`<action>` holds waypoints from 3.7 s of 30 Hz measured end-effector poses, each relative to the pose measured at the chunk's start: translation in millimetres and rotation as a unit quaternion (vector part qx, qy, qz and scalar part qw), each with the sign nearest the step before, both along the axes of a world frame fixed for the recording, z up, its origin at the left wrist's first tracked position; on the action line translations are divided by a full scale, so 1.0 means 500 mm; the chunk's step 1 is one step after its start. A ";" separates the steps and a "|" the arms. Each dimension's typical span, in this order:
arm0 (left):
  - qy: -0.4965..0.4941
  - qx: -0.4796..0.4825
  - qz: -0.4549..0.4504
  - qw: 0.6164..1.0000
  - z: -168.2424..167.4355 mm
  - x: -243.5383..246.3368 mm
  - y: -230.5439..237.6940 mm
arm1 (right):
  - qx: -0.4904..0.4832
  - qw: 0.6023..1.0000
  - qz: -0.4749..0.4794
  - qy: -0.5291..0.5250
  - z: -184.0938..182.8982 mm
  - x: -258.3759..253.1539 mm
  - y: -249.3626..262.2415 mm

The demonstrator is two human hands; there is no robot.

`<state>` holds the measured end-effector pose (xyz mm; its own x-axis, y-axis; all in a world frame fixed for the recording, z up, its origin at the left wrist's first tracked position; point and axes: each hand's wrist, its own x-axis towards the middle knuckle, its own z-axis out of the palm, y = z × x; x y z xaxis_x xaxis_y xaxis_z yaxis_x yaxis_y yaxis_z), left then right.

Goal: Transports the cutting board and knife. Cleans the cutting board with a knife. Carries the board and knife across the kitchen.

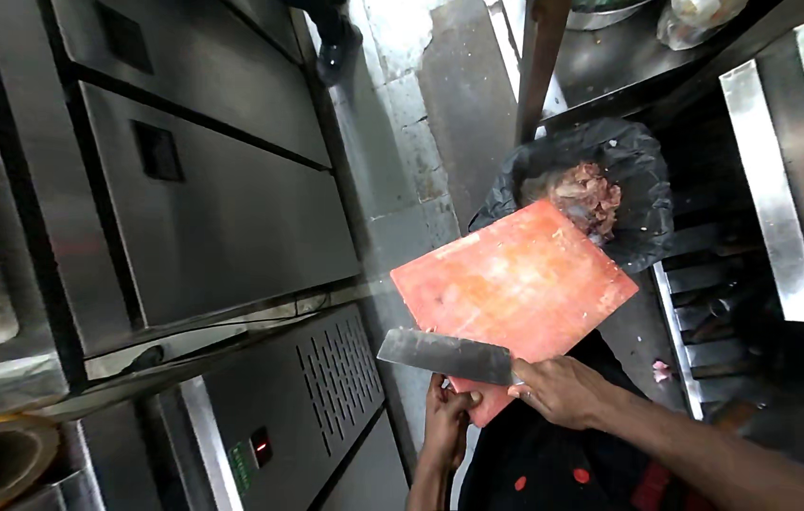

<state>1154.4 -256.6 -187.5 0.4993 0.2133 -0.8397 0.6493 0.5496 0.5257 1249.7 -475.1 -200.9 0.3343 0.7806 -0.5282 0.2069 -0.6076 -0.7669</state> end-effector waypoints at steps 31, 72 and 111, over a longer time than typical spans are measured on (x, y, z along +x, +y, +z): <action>0.009 0.007 -0.004 1.000 -0.048 -0.055 0.008 | -0.232 0.945 -0.209 0.097 -0.157 0.108 -0.134; -0.018 0.019 0.042 0.999 -0.106 -0.082 0.004 | -0.068 0.984 -0.140 0.082 -0.109 -0.043 -0.077; -0.031 0.021 -0.007 0.999 -0.144 -0.088 0.026 | -0.331 0.891 -0.308 0.032 -0.251 0.071 -0.393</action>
<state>1110.2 -243.4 -259.3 0.5532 0.2407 -0.7975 0.6223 0.5170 0.5877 1285.2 -671.7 -326.4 0.5452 -0.0306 -0.8377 -0.3536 -0.9145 -0.1967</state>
